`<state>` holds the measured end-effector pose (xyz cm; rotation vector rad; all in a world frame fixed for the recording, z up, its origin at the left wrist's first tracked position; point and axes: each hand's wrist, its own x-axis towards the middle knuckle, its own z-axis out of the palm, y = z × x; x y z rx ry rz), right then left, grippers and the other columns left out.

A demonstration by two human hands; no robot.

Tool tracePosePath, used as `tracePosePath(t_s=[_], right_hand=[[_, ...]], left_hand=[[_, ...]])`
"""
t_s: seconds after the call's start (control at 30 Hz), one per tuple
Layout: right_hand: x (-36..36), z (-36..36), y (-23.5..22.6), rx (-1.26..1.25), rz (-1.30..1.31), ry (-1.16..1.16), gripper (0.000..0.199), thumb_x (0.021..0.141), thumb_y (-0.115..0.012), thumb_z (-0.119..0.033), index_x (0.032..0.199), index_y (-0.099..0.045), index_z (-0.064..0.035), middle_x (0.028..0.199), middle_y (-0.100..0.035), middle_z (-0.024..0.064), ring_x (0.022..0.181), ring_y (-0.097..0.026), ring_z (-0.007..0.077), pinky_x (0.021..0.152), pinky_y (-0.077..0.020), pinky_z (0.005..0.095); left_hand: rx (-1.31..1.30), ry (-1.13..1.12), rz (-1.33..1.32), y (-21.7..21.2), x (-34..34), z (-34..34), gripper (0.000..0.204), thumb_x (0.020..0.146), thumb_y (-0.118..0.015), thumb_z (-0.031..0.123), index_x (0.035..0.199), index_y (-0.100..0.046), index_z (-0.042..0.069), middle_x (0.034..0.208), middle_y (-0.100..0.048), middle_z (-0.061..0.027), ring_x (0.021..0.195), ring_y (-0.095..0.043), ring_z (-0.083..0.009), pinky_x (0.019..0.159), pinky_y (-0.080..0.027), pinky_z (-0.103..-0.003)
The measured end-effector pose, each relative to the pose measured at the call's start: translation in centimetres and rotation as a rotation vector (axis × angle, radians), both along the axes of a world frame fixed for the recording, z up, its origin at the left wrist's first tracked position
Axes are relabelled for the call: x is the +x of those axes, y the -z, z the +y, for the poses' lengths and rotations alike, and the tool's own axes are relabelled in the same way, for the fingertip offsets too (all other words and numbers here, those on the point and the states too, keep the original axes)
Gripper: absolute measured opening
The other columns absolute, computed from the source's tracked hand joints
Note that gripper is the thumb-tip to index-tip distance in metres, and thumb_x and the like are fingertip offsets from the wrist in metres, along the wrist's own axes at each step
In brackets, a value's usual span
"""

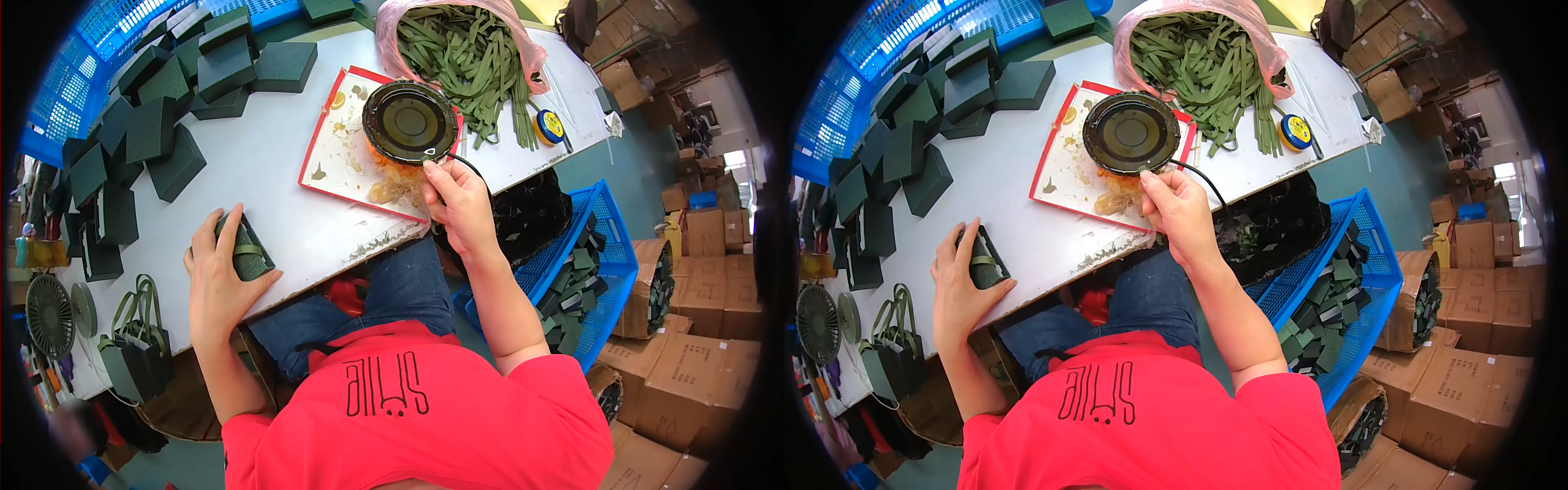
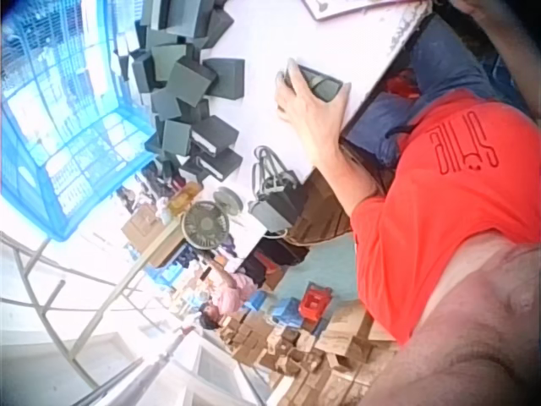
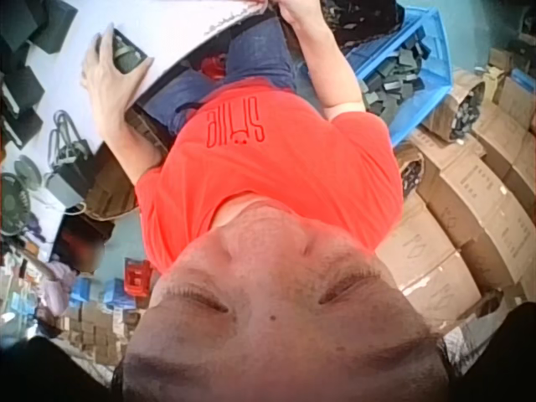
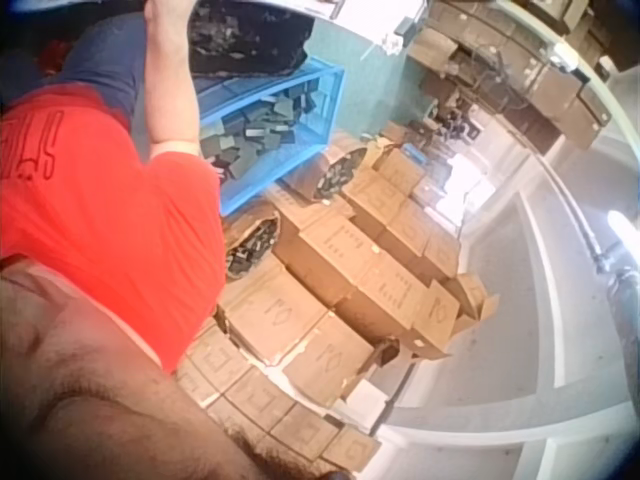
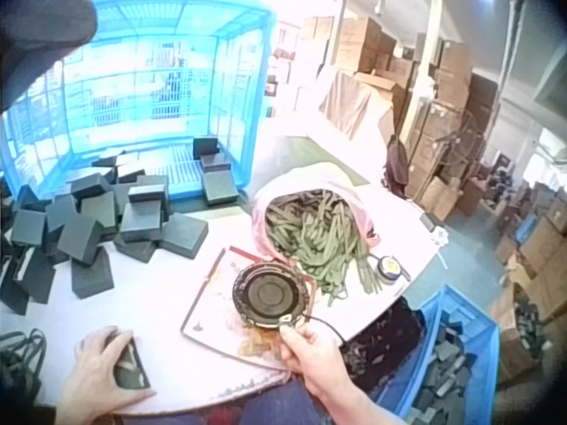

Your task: The person sits at a workbench and assembles small dark green boxes by inserting green ribbons into slots on the sides. They repeatedly pick up boxes, thread the ribbons through, and place the finished items on the table. The workspace includes a hot glue gun and a pile of ribbons.

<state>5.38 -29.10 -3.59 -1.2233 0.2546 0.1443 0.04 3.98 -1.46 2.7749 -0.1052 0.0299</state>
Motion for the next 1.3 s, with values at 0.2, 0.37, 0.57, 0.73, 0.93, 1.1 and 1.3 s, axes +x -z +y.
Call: tracePosePath(t_s=[0.2,0.37,0.57,0.73,0.93,1.1,1.3], right_hand=[[-2.0,0.6,-0.9,0.021,-0.037,-0.006,0.017,0.100,-0.062,-0.017,0.092,-0.056,-0.0028,0.072,-0.060,0.0039,0.047,-0.039,0.0037,0.044,-0.0278,0.0205],[-4.4,1.9,-3.7,-0.032,-0.024,-0.286,0.014,0.101,-0.061,-0.015,0.095,-0.057,-0.0027,0.078,-0.061,0.0023,0.056,-0.048,0.0042,0.051,-0.0367,0.0207],[-6.0,4.6,-4.2,-0.037,0.062,-0.622,0.017,0.101,-0.063,-0.017,0.096,-0.059,-0.0011,0.081,-0.062,0.0006,0.072,-0.057,0.0047,0.065,-0.0454,0.0208],[-6.0,6.0,-3.9,-0.093,0.147,-0.722,0.022,0.101,-0.063,-0.020,0.093,-0.057,-0.0009,0.076,-0.062,0.0005,0.069,-0.056,0.0050,0.061,-0.0445,0.0216],[-5.9,5.9,-3.3,-0.107,0.137,-0.756,0.024,0.101,-0.064,-0.021,0.088,-0.057,-0.0017,0.072,-0.060,-0.0005,0.065,-0.052,0.0043,0.057,-0.0412,0.0221],[-5.9,6.0,-3.1,-0.170,0.127,-0.776,0.027,0.099,-0.065,-0.020,0.081,-0.056,-0.0021,0.069,-0.058,-0.0013,0.062,-0.051,0.0036,0.055,-0.0404,0.0227],[-5.8,6.1,-2.3,-0.306,0.151,-0.846,0.029,0.094,-0.064,-0.018,0.073,-0.055,-0.0006,0.064,-0.057,0.0009,0.058,-0.052,0.0068,0.054,-0.0428,0.0261]], left_hand=[[-0.131,0.006,-0.086,0.7,-0.2,0.1,0.104,0.053,-0.093,0.021,0.146,-0.048,0.007,0.141,-0.051,-0.0170,0.132,-0.046,-0.0357,0.112,-0.036,-0.045],[-0.373,0.248,-0.149,-0.5,0.4,-1.0,0.103,0.052,-0.095,0.023,0.142,-0.050,0.002,0.138,-0.053,-0.0186,0.130,-0.047,-0.0385,0.109,-0.040,-0.047],[-0.499,0.519,-0.120,-1.7,1.4,-3.1,0.108,0.050,-0.095,0.029,0.144,-0.049,0.001,0.141,-0.052,-0.0174,0.130,-0.047,-0.0380,0.110,-0.039,-0.045],[-0.540,0.562,-0.111,-1.6,1.4,-3.8,0.107,0.051,-0.095,0.030,0.143,-0.050,0.001,0.139,-0.053,-0.0164,0.127,-0.049,-0.0376,0.107,-0.041,-0.045],[-0.543,0.580,-0.103,-1.7,1.5,-3.9,0.106,0.050,-0.095,0.031,0.142,-0.050,0.002,0.138,-0.054,-0.0160,0.126,-0.050,-0.0377,0.107,-0.042,-0.045],[-0.521,0.598,-0.085,-1.9,1.4,-4.0,0.105,0.051,-0.095,0.032,0.141,-0.051,0.001,0.137,-0.055,-0.0156,0.124,-0.050,-0.0380,0.106,-0.043,-0.045],[-0.470,0.664,-0.087,-1.8,1.4,-4.3,0.102,0.051,-0.094,0.030,0.139,-0.053,0.001,0.135,-0.056,-0.0157,0.121,-0.051,-0.0388,0.102,-0.045,-0.046]])
